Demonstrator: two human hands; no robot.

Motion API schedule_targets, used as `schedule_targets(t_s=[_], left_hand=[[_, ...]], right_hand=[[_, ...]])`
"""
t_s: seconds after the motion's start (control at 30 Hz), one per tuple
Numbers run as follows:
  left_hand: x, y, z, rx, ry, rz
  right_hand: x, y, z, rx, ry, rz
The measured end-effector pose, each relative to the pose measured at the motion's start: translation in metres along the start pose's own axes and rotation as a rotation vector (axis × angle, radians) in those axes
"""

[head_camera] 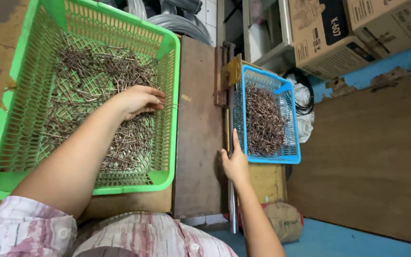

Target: Processing small metal wire pieces using a manual lever tool and sorting them into baskets

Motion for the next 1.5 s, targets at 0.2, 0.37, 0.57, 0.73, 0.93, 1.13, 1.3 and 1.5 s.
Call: schedule_targets(t_s=[0.2, 0.37, 0.57, 0.73, 0.93, 1.13, 1.3, 1.5], left_hand=[[0.02, 0.011, 0.007, -0.118, 1.221, -0.161], [0.012, -0.015, -0.025, -0.124, 1.139, -0.172], [0.012, -0.039, -0.052, -0.139, 0.963, -0.226], [0.029, 0.005, -0.003, -0.115, 0.885, -0.186], [0.012, -0.054, -0.072, -0.149, 0.835, -0.21], [-0.039, -0.069, -0.135, -0.471, 1.388, -0.471], [-0.086, 0.005, -0.113, -0.49, 1.508, -0.317], [-0.121, 0.104, -0.089, -0.442, 1.545, -0.181]], right_hand=[[0.011, -0.011, 0.012, -0.035, -0.007, 0.017], [0.008, -0.007, 0.007, -0.033, -0.007, 0.011], [0.009, -0.008, 0.009, -0.018, -0.001, 0.008], [0.005, -0.006, 0.004, 0.005, 0.023, 0.002], [0.009, -0.007, 0.008, 0.016, 0.015, -0.009], [0.01, -0.006, 0.01, 0.046, 0.042, 0.037], [0.009, -0.005, 0.011, 0.06, 0.003, 0.098], [0.036, -0.008, 0.016, 0.083, -0.05, 0.18]])
Point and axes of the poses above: each hand's wrist, its own y-axis towards the middle knuckle, its own x-axis out of the back of the hand, z = x × y, the point moved 10 cm from there along y, towards the middle knuckle, and after that the axes turned 1 degree about -x, right-handed, at the moved point
